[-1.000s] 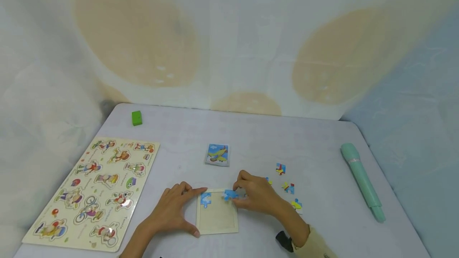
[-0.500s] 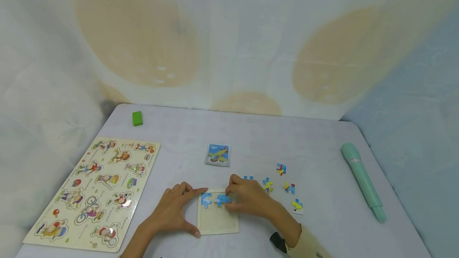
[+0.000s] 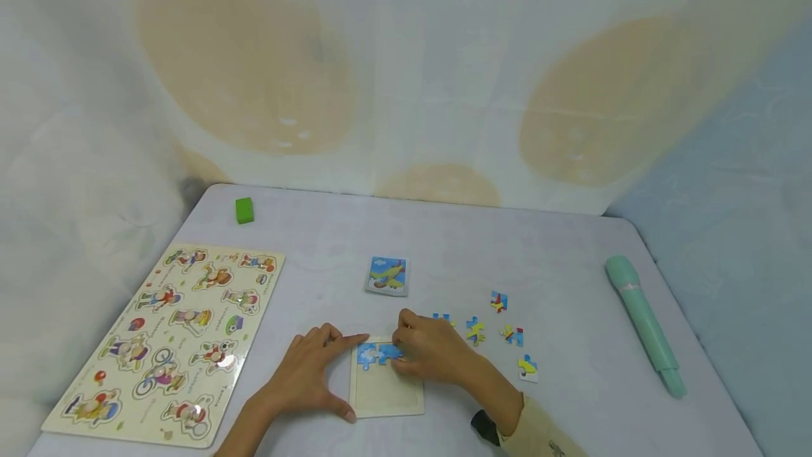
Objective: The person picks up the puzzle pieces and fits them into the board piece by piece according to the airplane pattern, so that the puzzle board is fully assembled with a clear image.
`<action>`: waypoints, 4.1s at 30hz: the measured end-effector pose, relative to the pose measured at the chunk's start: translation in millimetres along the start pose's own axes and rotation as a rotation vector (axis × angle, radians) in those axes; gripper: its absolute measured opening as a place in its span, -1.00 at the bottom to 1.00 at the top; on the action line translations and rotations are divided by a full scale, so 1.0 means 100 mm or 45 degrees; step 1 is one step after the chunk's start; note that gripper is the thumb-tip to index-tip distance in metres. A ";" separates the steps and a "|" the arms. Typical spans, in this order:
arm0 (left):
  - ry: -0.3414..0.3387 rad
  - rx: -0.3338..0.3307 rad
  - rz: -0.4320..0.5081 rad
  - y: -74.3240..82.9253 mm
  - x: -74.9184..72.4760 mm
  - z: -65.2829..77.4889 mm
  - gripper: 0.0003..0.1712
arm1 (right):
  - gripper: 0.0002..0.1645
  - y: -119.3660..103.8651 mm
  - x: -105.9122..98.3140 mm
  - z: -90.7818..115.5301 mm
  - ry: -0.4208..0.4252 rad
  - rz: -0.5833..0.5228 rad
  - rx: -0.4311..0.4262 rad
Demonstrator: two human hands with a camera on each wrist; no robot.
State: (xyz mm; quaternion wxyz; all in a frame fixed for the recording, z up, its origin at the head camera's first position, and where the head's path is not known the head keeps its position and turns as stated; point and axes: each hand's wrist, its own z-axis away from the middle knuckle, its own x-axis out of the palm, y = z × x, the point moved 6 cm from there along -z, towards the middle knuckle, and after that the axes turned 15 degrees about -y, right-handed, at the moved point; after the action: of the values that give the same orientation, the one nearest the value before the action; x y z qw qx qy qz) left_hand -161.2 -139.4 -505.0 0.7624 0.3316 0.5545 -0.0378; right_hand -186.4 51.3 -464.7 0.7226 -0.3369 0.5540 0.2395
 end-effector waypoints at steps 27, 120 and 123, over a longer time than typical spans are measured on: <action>0.040 0.018 -0.020 0.00 0.00 0.02 0.29 | -0.41 -0.08 0.04 0.26 -0.086 0.104 0.057; -0.004 -0.030 0.019 0.00 0.00 0.01 0.29 | -0.40 0.54 -0.07 0.77 0.263 -0.574 0.098; -0.003 -0.028 0.021 0.00 0.00 0.01 0.29 | -0.44 0.66 -0.08 0.84 0.291 -0.591 0.137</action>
State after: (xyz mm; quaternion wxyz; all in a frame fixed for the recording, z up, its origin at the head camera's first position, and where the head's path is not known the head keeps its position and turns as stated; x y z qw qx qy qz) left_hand -160.3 -139.4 -504.8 0.7670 0.3277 0.5511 -0.0257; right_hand -182.7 158.1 -457.9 0.7079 -0.4410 0.5517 -0.0021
